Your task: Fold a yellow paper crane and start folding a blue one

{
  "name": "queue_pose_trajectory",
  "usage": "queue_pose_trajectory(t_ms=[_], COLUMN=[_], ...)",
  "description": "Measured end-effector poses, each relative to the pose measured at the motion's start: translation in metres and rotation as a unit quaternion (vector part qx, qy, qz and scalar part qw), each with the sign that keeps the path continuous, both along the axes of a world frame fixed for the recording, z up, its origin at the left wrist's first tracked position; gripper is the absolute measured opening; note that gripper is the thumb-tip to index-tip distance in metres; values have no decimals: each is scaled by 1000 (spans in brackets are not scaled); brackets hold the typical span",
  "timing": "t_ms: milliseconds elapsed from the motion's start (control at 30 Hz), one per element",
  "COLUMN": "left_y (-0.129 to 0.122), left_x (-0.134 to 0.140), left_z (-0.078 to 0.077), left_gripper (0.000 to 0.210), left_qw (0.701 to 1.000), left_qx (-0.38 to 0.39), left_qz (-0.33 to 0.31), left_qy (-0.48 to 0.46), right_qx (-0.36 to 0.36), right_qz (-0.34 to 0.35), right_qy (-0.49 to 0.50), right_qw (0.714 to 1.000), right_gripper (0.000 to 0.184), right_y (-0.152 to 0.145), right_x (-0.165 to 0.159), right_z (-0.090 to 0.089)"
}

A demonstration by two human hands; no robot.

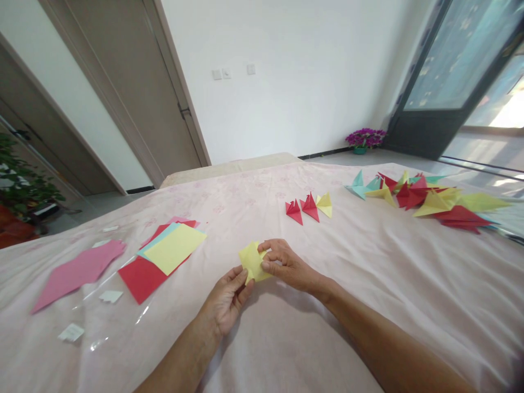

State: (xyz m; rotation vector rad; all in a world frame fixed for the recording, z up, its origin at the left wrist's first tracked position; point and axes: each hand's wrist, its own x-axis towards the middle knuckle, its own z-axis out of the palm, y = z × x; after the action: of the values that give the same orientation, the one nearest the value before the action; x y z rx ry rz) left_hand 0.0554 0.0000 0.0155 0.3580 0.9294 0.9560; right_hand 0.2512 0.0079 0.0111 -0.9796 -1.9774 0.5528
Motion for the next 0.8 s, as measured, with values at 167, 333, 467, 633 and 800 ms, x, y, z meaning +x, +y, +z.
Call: queue_pose_trajectory(t_ms=[167,333,467,633,800], left_y=[1,-4,-6,-5,-5], left_x=[0,1,3,3,3], left_z=[-2,-1,-1,-5,-4], left_gripper=[18,21,24,24,22], left_qw=[1000,999,999,999,999], left_qx=[4,22,28,22,18], left_qz=[11,12,3,-3,-3], left_qy=[-8,-25,-32,-41,-50], right_qx=[-59,-106,-132,-129,-113], right_qz=[-3,-13,-9,-3,-32], right_qy=[41,74,108,133,155], right_qw=[997,991,985,983,981], right_gripper=[38,43,44,40,25], right_y=[3,2,1,2,4], right_x=[-2,-6,-7,-11,-19], right_z=[-4,-3,-1,-1,-7])
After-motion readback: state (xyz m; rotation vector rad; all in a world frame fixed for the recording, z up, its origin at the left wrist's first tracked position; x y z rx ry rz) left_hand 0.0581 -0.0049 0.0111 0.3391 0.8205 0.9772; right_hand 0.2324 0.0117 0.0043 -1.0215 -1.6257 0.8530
